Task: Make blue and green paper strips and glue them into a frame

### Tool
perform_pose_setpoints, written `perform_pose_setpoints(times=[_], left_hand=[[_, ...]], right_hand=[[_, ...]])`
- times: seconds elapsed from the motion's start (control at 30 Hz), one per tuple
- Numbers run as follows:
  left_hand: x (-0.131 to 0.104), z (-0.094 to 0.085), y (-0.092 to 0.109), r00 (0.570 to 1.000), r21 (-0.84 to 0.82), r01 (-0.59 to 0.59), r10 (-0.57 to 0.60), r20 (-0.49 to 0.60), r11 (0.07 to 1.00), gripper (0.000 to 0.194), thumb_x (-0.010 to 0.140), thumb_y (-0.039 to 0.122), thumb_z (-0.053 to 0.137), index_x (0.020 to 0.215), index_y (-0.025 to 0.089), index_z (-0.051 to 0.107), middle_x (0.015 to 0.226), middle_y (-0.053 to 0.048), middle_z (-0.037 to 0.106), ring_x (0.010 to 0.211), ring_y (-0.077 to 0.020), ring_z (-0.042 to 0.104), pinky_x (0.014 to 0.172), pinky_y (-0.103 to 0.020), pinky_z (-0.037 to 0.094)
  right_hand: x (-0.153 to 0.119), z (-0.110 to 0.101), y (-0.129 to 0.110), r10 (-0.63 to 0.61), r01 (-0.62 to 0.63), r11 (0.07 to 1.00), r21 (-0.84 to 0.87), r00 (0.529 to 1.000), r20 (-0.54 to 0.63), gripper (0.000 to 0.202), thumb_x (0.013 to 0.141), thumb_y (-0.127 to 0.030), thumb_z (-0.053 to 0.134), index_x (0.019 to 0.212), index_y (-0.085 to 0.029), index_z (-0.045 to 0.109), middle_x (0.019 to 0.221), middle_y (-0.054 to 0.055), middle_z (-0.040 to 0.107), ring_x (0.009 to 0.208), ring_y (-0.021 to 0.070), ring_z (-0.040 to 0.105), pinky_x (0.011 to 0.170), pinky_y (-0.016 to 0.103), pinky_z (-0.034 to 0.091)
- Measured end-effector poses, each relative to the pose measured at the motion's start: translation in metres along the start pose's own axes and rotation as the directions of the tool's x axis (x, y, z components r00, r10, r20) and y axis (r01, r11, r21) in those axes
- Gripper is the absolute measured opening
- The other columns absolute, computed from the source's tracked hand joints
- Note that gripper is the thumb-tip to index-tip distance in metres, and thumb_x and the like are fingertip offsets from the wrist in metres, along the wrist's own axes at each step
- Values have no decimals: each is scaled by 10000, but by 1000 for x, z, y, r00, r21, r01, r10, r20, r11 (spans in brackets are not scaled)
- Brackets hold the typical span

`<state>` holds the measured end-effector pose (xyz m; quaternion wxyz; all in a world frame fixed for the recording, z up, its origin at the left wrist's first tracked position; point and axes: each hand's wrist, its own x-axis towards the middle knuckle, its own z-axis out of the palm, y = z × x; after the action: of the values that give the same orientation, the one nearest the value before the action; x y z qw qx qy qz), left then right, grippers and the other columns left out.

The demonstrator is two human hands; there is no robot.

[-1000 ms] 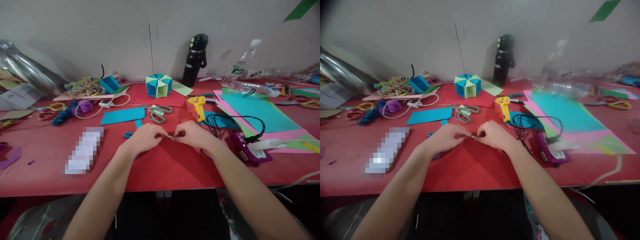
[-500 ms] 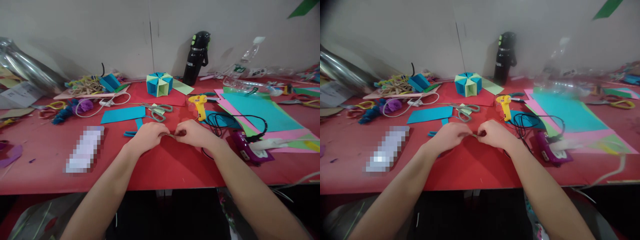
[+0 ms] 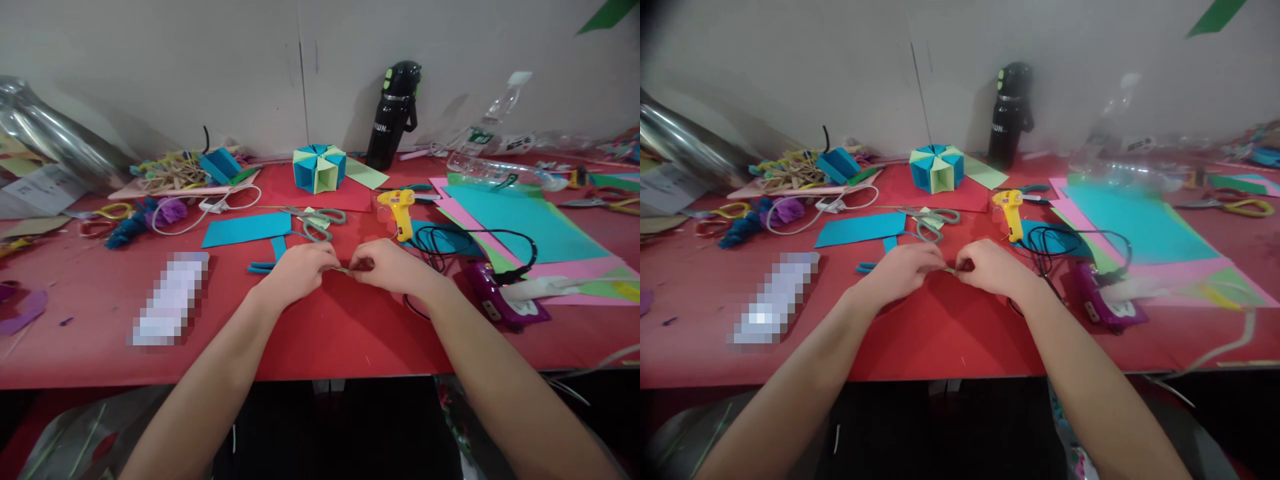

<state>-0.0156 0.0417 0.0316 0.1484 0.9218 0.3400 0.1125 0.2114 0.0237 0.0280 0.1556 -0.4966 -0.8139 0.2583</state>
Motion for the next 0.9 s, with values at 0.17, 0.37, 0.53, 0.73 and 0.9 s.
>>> perform_pose_setpoints(times=[0.17, 0.37, 0.53, 0.73, 0.9], left_hand=[[2, -1, 1, 1000, 77, -18, 20, -15, 997, 435, 822, -10, 475, 1012, 233, 782, 1093, -34, 764, 1052, -257, 595, 928, -411, 431], [2, -2, 1, 1000, 93, -24, 24, 0, 995, 411, 897, 37, 453, 1050, 232, 781, 1104, -63, 723, 1033, -244, 581, 920, -403, 415], [3, -2, -1, 1000, 69, -17, 15, 17, 997, 406, 900, 41, 458, 1053, 235, 780, 1085, -58, 725, 1023, -239, 587, 922, -394, 421], [4, 0, -4, 1000, 47, -24, 24, 2, 999, 405, 872, 8, 470, 1027, 218, 780, 1077, -52, 742, 1026, -238, 611, 936, -394, 441], [5, 3, -7, 999, 1, -35, 35, -24, 999, 372, 880, 22, 488, 1031, 209, 772, 1079, -52, 751, 1032, -234, 631, 949, -390, 458]], right_hand=[[2, 2, 4, -16, 16, 1000, 13, 1000, -9, 93, 814, -199, 690, 796, -192, 781, 738, 29, 741, 654, 142, 615, 612, 274, 414], [2, 3, 5, -26, 26, 999, 19, 1000, -6, 100, 801, -181, 680, 793, -186, 779, 756, 30, 746, 668, 139, 613, 634, 269, 418], [2, 1, 2, -35, 35, 999, -4, 999, -7, 98, 807, -184, 677, 797, -188, 774, 767, 31, 744, 678, 138, 613, 642, 269, 414], [1, 1, 0, -29, 28, 999, -41, 999, -17, 82, 834, -244, 698, 805, -190, 753, 758, 28, 724, 667, 138, 593, 620, 270, 395], [1, 1, 2, -2, 2, 1000, 13, 1000, -22, 75, 838, -222, 690, 796, -197, 747, 761, 17, 724, 659, 129, 586, 622, 263, 400]])
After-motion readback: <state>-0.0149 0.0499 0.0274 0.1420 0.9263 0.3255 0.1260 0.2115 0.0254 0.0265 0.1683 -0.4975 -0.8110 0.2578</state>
